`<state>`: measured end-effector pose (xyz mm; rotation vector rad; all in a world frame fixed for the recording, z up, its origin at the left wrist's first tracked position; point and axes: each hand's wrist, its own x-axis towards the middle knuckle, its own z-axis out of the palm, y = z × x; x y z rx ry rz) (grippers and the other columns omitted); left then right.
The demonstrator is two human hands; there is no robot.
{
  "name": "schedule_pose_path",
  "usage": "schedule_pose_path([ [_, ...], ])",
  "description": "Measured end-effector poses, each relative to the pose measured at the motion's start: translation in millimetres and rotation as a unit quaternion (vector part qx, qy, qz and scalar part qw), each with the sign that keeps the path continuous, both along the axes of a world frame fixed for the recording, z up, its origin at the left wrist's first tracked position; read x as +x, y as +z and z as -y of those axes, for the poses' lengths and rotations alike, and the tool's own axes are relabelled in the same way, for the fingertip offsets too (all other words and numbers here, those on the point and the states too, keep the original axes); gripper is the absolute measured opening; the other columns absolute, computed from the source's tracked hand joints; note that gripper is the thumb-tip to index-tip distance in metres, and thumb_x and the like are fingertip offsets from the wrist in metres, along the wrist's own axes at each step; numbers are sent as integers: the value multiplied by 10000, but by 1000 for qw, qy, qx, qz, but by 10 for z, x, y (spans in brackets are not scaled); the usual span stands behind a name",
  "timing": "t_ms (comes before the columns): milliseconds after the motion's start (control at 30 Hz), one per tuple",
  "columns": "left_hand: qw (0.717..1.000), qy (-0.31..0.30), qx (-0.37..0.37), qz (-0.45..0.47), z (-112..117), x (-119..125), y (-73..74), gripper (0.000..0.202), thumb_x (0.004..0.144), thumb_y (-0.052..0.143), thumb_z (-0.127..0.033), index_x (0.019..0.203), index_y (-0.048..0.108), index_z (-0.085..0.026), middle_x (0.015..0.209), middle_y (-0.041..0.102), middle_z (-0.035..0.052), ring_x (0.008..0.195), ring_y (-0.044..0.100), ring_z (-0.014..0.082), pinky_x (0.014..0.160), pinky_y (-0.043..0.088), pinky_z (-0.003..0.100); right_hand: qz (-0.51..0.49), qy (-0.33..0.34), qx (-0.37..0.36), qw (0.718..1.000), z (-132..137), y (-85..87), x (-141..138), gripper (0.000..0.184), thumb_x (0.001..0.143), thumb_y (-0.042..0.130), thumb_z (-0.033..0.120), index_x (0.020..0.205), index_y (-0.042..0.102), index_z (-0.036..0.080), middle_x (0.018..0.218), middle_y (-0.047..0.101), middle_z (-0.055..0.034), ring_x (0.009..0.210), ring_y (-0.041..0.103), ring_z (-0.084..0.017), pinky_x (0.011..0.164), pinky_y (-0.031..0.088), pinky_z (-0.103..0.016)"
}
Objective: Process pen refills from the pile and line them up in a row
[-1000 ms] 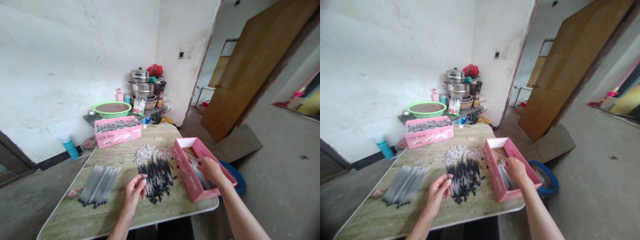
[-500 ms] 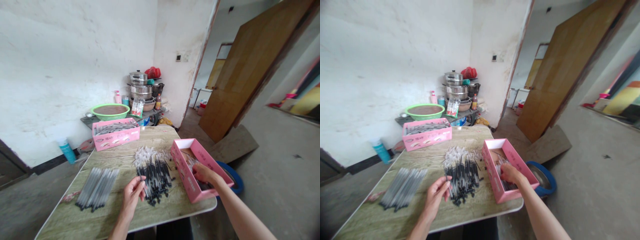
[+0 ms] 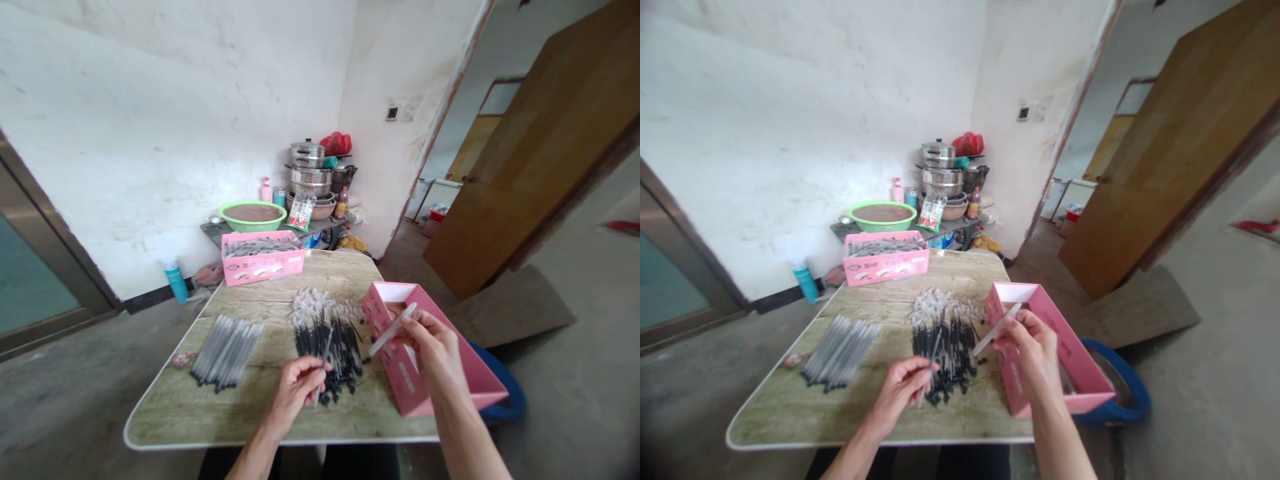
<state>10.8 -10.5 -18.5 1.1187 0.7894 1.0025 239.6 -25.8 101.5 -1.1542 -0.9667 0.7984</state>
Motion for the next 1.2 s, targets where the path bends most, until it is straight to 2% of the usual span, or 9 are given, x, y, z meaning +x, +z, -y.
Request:
schedule_pose_path([
  [167,1000,-16,24,-12,58,-39,111,356,759,659,-432,879,720,-102,552,568,21,406,399,50,394,301,173,-63,38,7,997,-136,-135,-305,182,740,700,315,715,607,160,617,631,0,529,607,-142,480,533,-239],
  [333,999,-17,29,-33,71,-93,78,358,750,662,-434,868,736,-104,542,578,27,391,374,47,384,273,178,-84,20,13,996,-248,-227,-310,188,722,720,310,744,607,161,615,634,7,527,616,-145,490,548,-252],
  [600,998,-16,39,-38,71,-72,63,339,762,653,-421,866,748,-113,531,538,12,433,373,65,410,271,183,-54,55,-4,997,-243,-279,-345,207,746,699,337,710,604,157,613,652,-5,522,620,-143,486,544,-246],
  [667,999,-5,30,-27,65,-41,54,367,761,649,-446,874,744,-110,512,498,-5,429,360,64,406,261,183,-53,69,-19,996,-221,-327,-405,222,751,692,348,690,595,158,610,656,-7,516,622,-146,475,541,-246],
  [767,999,53,-10,5,67,22,39,404,753,648,-489,890,727,-116,492,437,-33,433,346,63,413,256,178,-56,88,-39,994,-177,-435,-550,242,768,673,373,698,589,158,616,661,-17,522,632,-157,472,543,-255],
  [933,983,162,-68,49,90,138,58,462,828,516,-549,1047,694,-183,751,616,42,616,518,116,526,390,192,-99,103,-67,987,-93,-627,-858,259,754,689,391,704,577,163,583,663,-4,495,641,-162,477,553,-264],
  [1000,978,182,-66,79,89,175,81,528,864,413,-577,1114,670,-188,917,657,85,723,576,158,563,431,217,-117,121,-80,982,-60,-702,-970,265,758,685,395,704,565,165,575,671,-7,482,648,-172,474,557,-274],
  [1100,968,206,-56,131,74,208,116,587,880,338,-592,1136,659,-174,1128,636,127,965,587,239,733,482,295,-138,128,-91,978,-18,-805,-1092,271,764,680,397,708,548,167,572,680,-15,481,657,-179,475,564,-282],
  [1200,966,208,-59,142,62,206,136,602,871,339,-609,1114,669,-167,1145,638,132,1035,571,261,832,470,343,-151,111,-93,978,-10,-863,-1119,272,757,686,394,704,548,166,557,676,-11,472,650,-164,467,558,-261],
])
